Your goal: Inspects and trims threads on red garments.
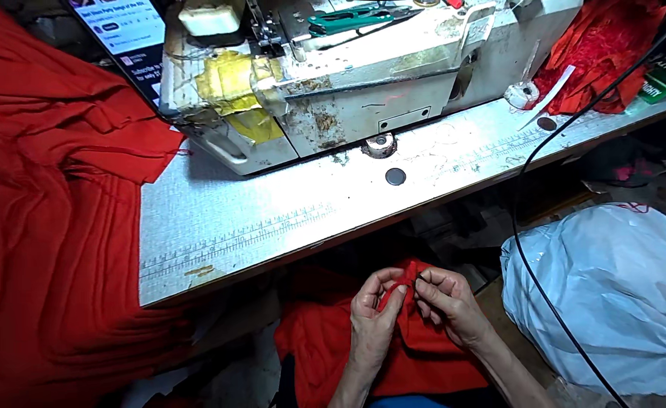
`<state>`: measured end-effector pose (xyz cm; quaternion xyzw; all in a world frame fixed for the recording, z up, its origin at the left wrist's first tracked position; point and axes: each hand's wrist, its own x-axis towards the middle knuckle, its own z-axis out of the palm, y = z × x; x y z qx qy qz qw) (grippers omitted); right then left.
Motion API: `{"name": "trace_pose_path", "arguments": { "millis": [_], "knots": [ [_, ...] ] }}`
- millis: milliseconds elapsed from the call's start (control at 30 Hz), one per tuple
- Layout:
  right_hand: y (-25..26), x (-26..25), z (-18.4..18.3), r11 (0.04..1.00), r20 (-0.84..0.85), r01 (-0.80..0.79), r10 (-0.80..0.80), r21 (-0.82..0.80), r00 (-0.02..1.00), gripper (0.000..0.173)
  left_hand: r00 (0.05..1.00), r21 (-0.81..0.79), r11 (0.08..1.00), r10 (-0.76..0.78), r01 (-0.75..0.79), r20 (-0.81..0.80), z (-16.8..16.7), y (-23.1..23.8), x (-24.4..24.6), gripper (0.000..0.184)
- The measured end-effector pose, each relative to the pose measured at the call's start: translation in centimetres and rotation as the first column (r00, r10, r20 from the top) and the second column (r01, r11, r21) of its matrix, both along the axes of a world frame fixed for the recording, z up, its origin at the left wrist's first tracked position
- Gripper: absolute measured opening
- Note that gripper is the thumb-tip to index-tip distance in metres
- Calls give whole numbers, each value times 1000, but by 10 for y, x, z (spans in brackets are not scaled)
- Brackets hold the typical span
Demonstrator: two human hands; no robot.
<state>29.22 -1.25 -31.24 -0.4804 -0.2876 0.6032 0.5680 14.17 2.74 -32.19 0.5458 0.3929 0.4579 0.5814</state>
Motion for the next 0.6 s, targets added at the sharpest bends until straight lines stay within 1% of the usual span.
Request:
{"name": "trace_pose_path", "arguments": {
  "millis": [33,67,133,200,367,433,500,600],
  "knots": [
    [0,1,4,1000,-13,-5,4,-4,1000,18,999,92,995,-38,38,6,-2,1,-1,26],
    [0,3,7,1000,-17,-2,2,-9,1000,18,997,206,976,-71,71,-8,-5,4,-2,26],
    [1,7,15,999,-2,-5,5,-34,1000,17,991,391,911,-121,133,-55,-10,10,-6,19],
    [0,9,20,997,2,-21,21,-75,1000,17,986,478,863,-142,166,-87,-9,14,-8,17],
    [-2,10,27,990,56,-34,42,-138,998,18,985,492,859,-79,145,-152,-6,11,-3,13],
    [-4,10,28,988,80,-36,48,-148,996,18,984,501,852,-85,155,-159,-8,12,-4,13],
    [-5,9,26,988,68,-36,46,-150,997,19,981,510,843,-102,172,-162,-10,15,-6,13],
    [-8,4,24,993,24,-6,8,-120,1000,19,980,515,844,-58,149,-188,-19,14,-6,13]
  ]
}}
